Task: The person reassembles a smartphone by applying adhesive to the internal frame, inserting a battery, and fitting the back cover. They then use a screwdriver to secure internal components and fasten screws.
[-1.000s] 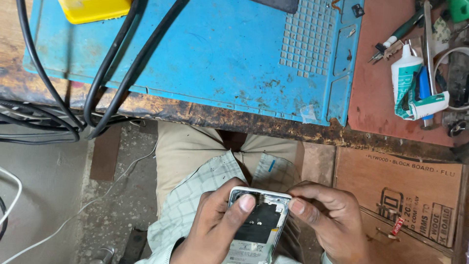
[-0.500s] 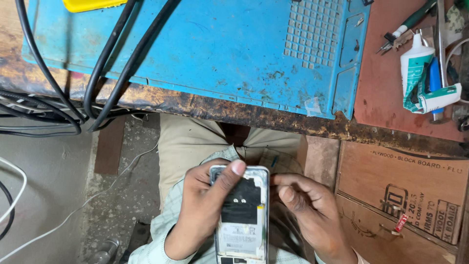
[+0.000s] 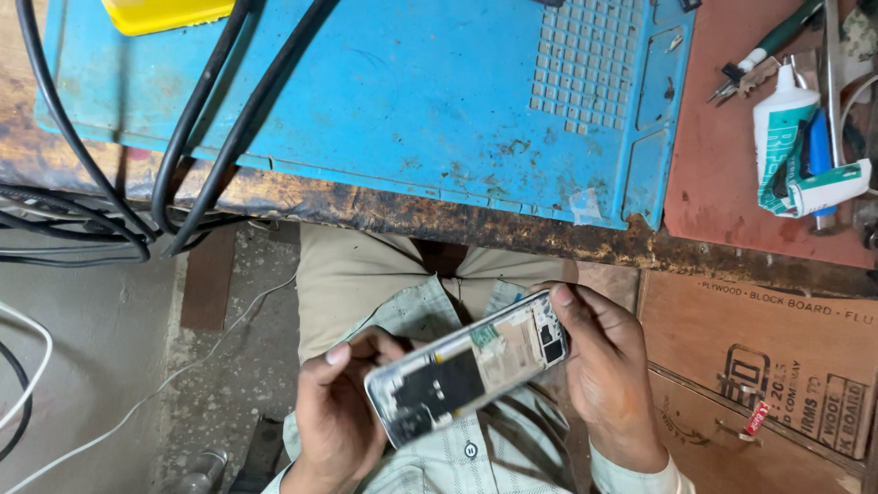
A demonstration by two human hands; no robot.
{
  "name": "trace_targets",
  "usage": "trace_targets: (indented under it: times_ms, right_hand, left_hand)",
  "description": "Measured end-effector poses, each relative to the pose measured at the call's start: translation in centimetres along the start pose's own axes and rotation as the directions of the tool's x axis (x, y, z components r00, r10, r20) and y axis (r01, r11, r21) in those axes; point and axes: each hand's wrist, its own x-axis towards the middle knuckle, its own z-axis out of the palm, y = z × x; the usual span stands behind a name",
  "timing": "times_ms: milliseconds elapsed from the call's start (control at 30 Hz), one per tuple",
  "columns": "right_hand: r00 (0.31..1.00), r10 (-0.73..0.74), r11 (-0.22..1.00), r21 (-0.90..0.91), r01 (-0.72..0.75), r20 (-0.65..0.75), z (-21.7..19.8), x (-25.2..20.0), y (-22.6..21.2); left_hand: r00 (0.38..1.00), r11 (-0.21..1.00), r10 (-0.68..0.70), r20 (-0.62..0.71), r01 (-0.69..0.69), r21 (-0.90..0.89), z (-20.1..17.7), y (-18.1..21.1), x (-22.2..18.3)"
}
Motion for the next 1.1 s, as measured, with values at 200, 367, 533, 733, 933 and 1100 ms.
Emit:
trace_targets:
  times_ms: [200, 367, 533, 733, 933, 1100]
  right_hand:
    - [0.957, 0.175, 0.826, -0.563, -0.014, 0.233, 1.9, -0.3, -3.5]
    - [0.92, 0.173, 0.865, -0.5, 0.028, 0.351, 2.7, -0.6, -4.6]
    - [0.935, 0.248, 0.926, -0.346, -0.152, 0.253, 1.7, -1.3, -3.8]
    - [0.937, 0.219, 0.96, -0.234, -0.157, 0.27, 1.0, -1.9, -2.1]
    - [0.902, 0.116, 0.953, -0.304, 0.018, 0.417, 1.0, -1.7, -3.1]
    - [0.912, 0.127, 0.945, -0.328, 0.009, 0.39, 1.0, -0.8, -1.7]
  left_hand:
    - [0.953, 0.829, -0.302, 0.009, 0.258, 0.496, 1.2, -2.8, 1.1]
    - [0.993, 0.768, -0.122, -0.005, 0.097, 0.633, 1.6, -4.1, 0.8]
    - [0.999, 0.822, 0.007, -0.039, 0.016, 0.57, 0.6, -3.3, 0.4]
    - [0.998, 0.891, -0.054, 0.033, 0.034, 0.452, 0.7, -1.1, 1.2]
    - [0.991, 0.716, -0.134, -0.009, 0.103, 0.69, 3.6, 0.7, 2.1]
    - [0.993, 0.752, -0.114, -0.043, 0.114, 0.649, 3.4, 0.1, 2.5]
